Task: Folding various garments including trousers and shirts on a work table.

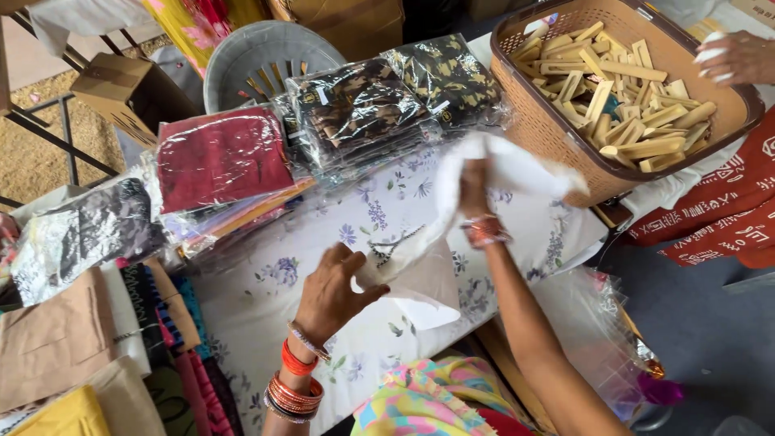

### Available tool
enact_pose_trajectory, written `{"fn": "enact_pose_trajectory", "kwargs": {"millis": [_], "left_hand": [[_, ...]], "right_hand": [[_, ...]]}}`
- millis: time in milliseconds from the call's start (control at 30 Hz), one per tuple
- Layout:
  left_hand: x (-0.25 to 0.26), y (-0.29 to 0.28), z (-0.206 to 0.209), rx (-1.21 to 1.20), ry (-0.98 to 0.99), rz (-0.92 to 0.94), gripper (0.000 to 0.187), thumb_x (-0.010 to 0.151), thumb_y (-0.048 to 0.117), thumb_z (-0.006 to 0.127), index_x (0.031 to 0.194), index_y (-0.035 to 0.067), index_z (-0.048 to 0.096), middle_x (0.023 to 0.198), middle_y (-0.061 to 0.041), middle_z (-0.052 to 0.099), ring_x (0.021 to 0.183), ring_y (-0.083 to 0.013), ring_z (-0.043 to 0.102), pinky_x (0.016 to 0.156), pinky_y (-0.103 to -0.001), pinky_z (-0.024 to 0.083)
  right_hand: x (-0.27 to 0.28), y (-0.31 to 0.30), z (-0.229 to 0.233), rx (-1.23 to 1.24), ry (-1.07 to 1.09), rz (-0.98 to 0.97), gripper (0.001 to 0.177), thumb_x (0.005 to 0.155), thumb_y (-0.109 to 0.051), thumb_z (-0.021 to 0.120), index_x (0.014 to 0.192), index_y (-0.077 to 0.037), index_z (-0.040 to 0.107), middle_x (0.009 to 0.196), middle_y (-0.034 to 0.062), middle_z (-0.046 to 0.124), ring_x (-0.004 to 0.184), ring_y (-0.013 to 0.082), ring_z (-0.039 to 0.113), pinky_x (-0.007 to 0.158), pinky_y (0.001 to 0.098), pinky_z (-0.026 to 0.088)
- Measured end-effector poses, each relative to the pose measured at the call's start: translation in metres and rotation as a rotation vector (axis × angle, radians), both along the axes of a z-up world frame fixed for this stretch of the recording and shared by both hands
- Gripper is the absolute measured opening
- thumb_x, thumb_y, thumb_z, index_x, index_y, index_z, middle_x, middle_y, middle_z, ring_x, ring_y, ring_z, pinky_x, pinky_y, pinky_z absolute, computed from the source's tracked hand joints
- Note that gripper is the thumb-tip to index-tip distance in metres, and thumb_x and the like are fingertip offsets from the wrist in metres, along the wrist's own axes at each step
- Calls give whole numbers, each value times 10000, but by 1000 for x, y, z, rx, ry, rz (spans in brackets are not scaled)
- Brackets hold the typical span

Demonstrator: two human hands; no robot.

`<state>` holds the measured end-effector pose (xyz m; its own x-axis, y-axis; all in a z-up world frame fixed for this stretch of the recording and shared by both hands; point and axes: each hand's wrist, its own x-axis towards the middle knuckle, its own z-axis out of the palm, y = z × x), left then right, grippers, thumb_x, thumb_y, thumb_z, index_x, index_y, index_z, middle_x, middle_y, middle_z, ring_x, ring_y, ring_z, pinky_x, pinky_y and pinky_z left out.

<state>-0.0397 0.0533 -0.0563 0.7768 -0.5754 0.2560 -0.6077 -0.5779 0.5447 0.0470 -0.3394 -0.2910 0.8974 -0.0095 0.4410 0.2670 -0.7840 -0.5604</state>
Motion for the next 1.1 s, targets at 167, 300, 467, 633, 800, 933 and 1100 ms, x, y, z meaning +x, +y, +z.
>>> {"fn": "enact_pose_trajectory", "kwargs": {"millis": [167,300,467,633,800,933,1100], "left_hand": [[0,-9,23,-411,-21,151,387,784,257,859,1009,9,665,900,-100,707,765,-225,654,693,-332,554],[2,-3,17,-559,326,430,314,852,211,845,1033,10,687,783,12,670,665,-72,535,603,-258,448],[15,1,-7,-875,317,465,237,916,152,826,995,29,639,843,41,659,692,-2,530,613,-179,444],[22,1,-2,-991,335,410,245,936,138,810,1054,31,624,900,15,670,733,-22,562,655,-188,474],[36,22,-12,-1028,356,304,259,945,124,792,1108,27,616,1000,-8,704,840,-48,634,769,-210,547],[81,82,-54,-904,311,372,236,924,112,816,1083,40,656,1029,-21,723,898,-86,654,837,-239,560],[143,174,-158,-720,341,697,225,924,144,852,983,54,655,917,-75,730,773,-154,623,710,-269,515]], "right_hand": [[43,82,15,154,145,327,456,1030,-307,571,1467,-176,581,1602,202,477,1367,287,562,1090,382,503],[-8,92,-19,856,316,71,522,998,-389,592,1435,-105,578,1475,158,600,1337,264,585,1046,395,531],[-124,112,-63,522,304,602,1005,907,-552,723,1616,-115,161,1648,217,244,1474,336,378,1160,506,390],[-175,145,-60,62,355,365,1235,701,-486,877,1552,-48,98,1543,260,221,1405,452,291,1114,564,270],[-145,135,-129,25,202,70,829,815,-210,794,1530,-116,386,1459,188,503,1365,367,493,1174,485,372],[-91,99,-136,53,453,-165,368,818,-161,776,1176,-215,713,1177,79,716,1044,295,689,887,417,551],[-5,63,-95,81,588,-225,348,848,-144,733,1180,-248,740,1055,101,770,890,311,748,775,416,602]]}}
